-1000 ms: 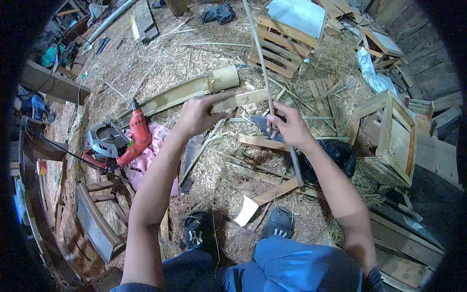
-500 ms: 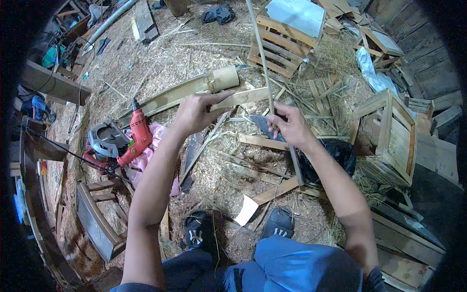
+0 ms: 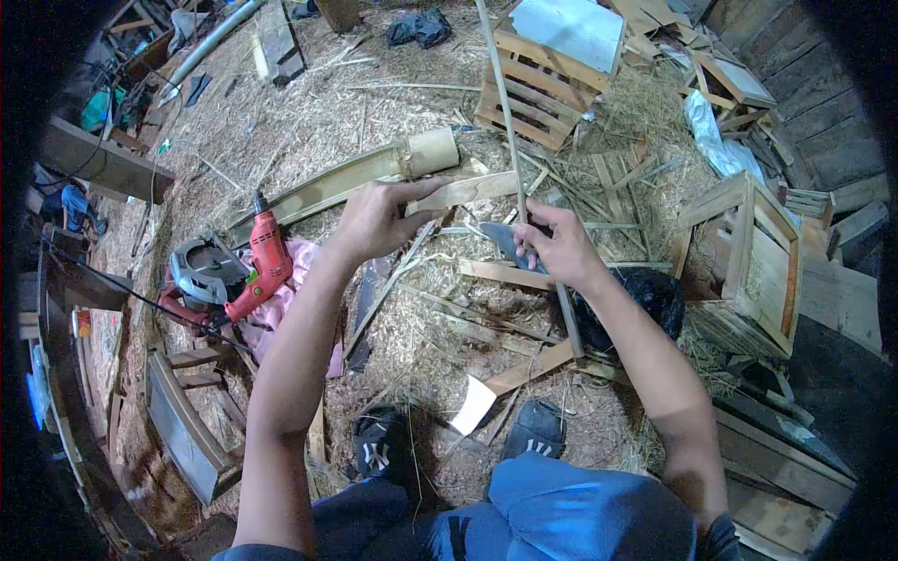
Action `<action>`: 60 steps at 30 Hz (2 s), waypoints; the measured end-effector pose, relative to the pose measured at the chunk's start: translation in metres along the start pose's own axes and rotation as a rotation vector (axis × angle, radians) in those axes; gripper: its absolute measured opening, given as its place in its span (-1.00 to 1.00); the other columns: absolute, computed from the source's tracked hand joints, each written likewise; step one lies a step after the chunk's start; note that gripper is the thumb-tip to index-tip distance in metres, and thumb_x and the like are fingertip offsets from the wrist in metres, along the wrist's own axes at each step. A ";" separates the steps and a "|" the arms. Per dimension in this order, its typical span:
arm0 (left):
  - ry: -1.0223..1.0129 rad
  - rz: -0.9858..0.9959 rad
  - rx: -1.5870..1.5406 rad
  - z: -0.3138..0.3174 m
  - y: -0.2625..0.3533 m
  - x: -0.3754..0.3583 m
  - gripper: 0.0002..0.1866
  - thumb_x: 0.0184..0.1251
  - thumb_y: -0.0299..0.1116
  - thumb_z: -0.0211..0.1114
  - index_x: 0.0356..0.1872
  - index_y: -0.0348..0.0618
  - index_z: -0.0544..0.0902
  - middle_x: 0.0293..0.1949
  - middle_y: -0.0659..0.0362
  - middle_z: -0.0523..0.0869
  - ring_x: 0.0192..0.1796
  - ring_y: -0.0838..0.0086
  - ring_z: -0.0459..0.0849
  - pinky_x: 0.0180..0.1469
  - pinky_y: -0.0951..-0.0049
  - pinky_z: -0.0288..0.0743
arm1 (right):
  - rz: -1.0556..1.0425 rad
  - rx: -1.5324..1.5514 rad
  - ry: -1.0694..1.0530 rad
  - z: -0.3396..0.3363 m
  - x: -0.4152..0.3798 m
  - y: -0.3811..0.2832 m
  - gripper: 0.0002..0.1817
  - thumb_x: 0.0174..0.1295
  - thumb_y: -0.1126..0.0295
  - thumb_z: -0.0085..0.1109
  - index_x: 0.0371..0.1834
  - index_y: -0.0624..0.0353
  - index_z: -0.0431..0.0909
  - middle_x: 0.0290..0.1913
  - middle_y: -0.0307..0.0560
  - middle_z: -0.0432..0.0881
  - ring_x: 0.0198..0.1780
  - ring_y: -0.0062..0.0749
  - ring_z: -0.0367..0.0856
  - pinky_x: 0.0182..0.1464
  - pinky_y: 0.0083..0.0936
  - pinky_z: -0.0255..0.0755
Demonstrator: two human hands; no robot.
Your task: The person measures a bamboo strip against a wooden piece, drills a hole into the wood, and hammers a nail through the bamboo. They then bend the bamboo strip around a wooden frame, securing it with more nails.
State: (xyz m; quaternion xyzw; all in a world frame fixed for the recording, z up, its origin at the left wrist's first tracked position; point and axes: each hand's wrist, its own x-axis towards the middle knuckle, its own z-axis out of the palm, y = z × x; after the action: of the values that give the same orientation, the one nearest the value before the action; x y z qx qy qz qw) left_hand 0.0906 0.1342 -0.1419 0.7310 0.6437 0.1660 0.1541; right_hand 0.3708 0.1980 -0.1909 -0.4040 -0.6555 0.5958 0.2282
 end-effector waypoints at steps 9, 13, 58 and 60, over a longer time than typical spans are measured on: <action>-0.034 -0.031 -0.031 0.001 0.002 0.001 -0.46 0.21 -0.12 0.47 0.27 0.46 0.62 -0.55 0.03 0.69 -0.46 0.17 0.70 -0.32 0.18 0.54 | -0.016 -0.067 -0.025 0.000 -0.004 -0.006 -0.73 0.46 0.49 0.10 0.16 0.33 0.54 -0.37 -0.20 0.62 -0.42 -0.65 0.56 -0.51 -0.65 0.45; -0.052 -0.070 0.009 0.002 0.006 0.004 -0.45 0.20 -0.14 0.48 0.27 0.46 0.63 -0.57 0.02 0.68 -0.45 0.15 0.70 -0.31 0.16 0.55 | -0.009 -0.010 -0.015 0.002 -0.003 -0.004 -0.77 0.46 0.49 0.10 0.11 0.33 0.55 -0.37 -0.18 0.64 -0.41 -0.61 0.59 -0.48 -0.63 0.52; 0.597 -0.128 -1.291 -0.222 -0.020 -0.037 -0.70 0.52 -0.40 0.22 0.07 -0.48 0.55 -0.07 -0.09 0.72 -0.07 0.25 0.79 0.07 0.31 0.74 | -0.342 0.000 0.020 0.052 0.051 -0.254 -0.75 0.44 0.55 0.08 0.14 0.29 0.41 -0.34 -0.11 0.66 -0.37 -0.48 0.66 -0.45 -0.53 0.46; 0.558 -0.117 -1.273 -0.218 -0.017 -0.037 -0.69 0.49 -0.38 0.26 0.04 -0.47 0.56 -0.08 -0.09 0.74 -0.06 0.24 0.79 0.08 0.34 0.74 | -0.335 -0.048 0.036 0.048 0.051 -0.245 -0.74 0.43 0.55 0.08 0.15 0.29 0.41 -0.35 -0.10 0.66 -0.38 -0.48 0.66 -0.45 -0.52 0.46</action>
State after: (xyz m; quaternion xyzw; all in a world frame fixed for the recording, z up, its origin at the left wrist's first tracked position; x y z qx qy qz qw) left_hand -0.0250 0.1025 0.0450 0.3928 0.4751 0.6840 0.3901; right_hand 0.2414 0.2187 0.0270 -0.3052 -0.7236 0.5260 0.3264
